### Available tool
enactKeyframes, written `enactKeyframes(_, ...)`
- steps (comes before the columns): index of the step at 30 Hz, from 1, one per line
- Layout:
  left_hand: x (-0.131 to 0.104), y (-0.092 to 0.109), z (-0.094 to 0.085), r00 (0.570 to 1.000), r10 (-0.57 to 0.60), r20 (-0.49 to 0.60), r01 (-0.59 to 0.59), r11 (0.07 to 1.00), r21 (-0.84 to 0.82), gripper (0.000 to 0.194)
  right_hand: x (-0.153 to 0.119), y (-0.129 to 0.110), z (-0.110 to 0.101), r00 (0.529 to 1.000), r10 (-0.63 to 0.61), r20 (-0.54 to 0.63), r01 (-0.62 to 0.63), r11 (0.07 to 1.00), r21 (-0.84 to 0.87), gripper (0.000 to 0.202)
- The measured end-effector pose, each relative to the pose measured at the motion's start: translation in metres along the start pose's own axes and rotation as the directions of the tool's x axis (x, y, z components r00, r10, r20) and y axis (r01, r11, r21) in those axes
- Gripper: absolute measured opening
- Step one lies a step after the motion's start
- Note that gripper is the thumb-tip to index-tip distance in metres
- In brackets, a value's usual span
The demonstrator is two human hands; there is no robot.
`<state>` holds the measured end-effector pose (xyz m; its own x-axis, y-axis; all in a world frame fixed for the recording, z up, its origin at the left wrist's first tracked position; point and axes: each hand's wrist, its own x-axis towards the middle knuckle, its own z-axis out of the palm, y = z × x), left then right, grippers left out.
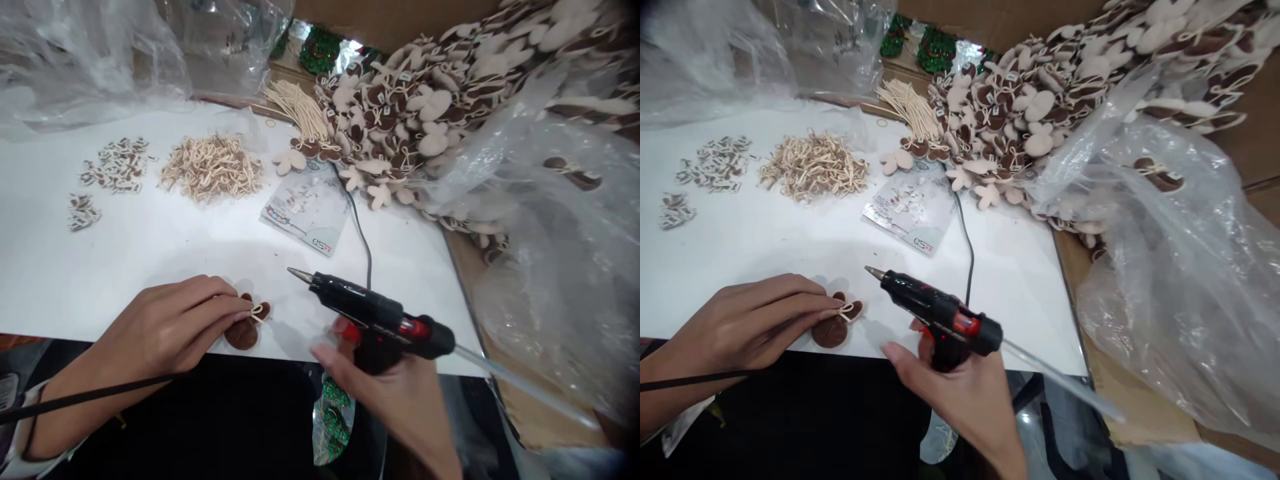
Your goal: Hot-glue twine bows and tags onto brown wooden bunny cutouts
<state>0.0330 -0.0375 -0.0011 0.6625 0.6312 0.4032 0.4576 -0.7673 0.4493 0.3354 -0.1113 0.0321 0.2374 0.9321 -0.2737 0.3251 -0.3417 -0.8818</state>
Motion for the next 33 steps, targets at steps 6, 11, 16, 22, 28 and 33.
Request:
enactKeyframes(6,-0.005,-0.002,0.001,1.000,-0.003,0.018,0.002,1.000,0.023,0.026,-0.009,-0.009,0.049,0.992,-0.123,0.000,0.121,0.977,0.176,0.030)
enactKeyframes(11,-0.005,-0.001,0.000,1.000,-0.004,-0.005,0.005,0.997,0.073,0.021,-0.008,0.000,0.063,0.979,-0.200,-0.040,0.204,0.965,0.164,0.034)
enactKeyframes(16,-0.004,0.001,-0.007,1.000,-0.006,0.010,0.006,0.998,0.063,0.025,-0.004,0.007,0.067,0.975,-0.220,0.005,0.218,0.969,0.117,0.038)
enactKeyframes(22,-0.002,0.002,-0.011,0.998,-0.033,0.050,0.032,0.999,0.033,0.024,0.000,0.007,0.065,0.971,-0.239,0.005,0.239,0.971,0.001,0.042)
enactKeyframes(28,0.004,0.000,-0.015,0.997,-0.027,0.066,0.027,1.000,0.005,0.026,0.002,0.004,0.065,0.967,-0.254,0.027,0.254,0.967,-0.024,0.040)
enactKeyframes(33,0.008,-0.003,-0.022,0.994,0.001,0.106,-0.001,1.000,-0.002,0.030,0.003,-0.002,0.066,0.974,-0.223,0.037,0.224,0.975,-0.010,0.035)
